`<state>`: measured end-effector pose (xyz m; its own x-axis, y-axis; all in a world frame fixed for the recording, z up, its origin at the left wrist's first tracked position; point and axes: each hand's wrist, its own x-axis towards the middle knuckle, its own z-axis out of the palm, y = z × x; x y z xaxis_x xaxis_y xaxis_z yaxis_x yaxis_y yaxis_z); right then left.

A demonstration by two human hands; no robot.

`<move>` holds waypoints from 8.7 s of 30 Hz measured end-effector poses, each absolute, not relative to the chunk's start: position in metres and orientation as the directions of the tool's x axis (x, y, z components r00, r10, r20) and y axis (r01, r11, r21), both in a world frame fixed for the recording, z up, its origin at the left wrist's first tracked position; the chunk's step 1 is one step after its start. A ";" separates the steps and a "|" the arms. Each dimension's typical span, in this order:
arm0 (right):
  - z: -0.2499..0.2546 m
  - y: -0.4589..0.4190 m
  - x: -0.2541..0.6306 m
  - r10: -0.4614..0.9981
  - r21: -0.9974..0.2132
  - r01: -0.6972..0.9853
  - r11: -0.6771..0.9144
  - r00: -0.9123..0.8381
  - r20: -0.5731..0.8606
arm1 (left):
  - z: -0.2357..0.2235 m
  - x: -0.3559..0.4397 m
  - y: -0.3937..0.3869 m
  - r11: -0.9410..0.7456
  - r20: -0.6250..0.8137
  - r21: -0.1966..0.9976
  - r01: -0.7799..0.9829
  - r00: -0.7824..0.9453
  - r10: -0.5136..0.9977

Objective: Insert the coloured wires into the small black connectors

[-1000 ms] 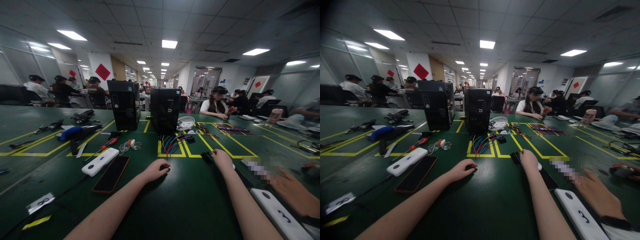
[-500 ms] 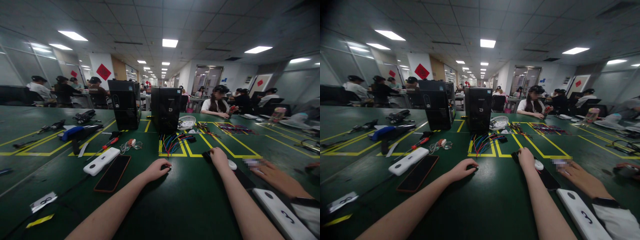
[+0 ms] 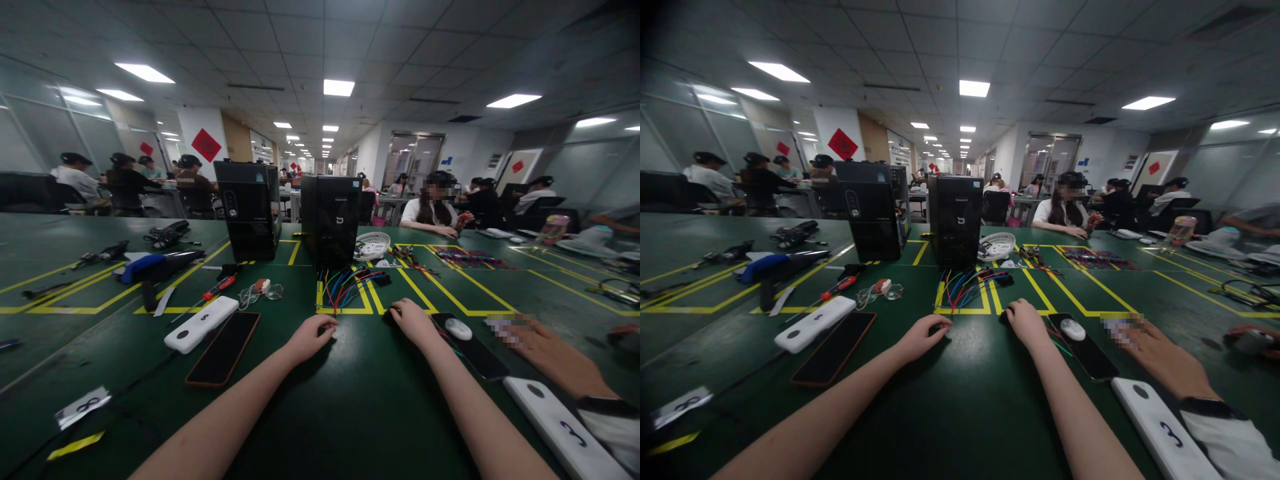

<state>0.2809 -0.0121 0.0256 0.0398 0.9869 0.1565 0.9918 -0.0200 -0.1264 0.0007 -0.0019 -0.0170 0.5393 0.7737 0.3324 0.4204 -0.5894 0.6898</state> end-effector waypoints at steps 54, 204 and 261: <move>0.001 -0.060 0.137 0.755 0.153 0.848 0.508 -0.523 0.396 | -0.031 0.003 0.011 -0.593 0.347 0.568 0.571 0.487 0.801; -0.025 -0.033 0.169 0.768 -0.372 0.770 0.518 -0.228 0.599 | -0.016 0.001 -0.006 -0.705 0.399 0.548 0.451 0.600 0.694; -0.030 -0.024 0.172 0.797 -0.559 0.679 0.475 -0.064 0.600 | -0.023 0.003 -0.003 -0.648 0.360 0.588 0.484 0.560 0.746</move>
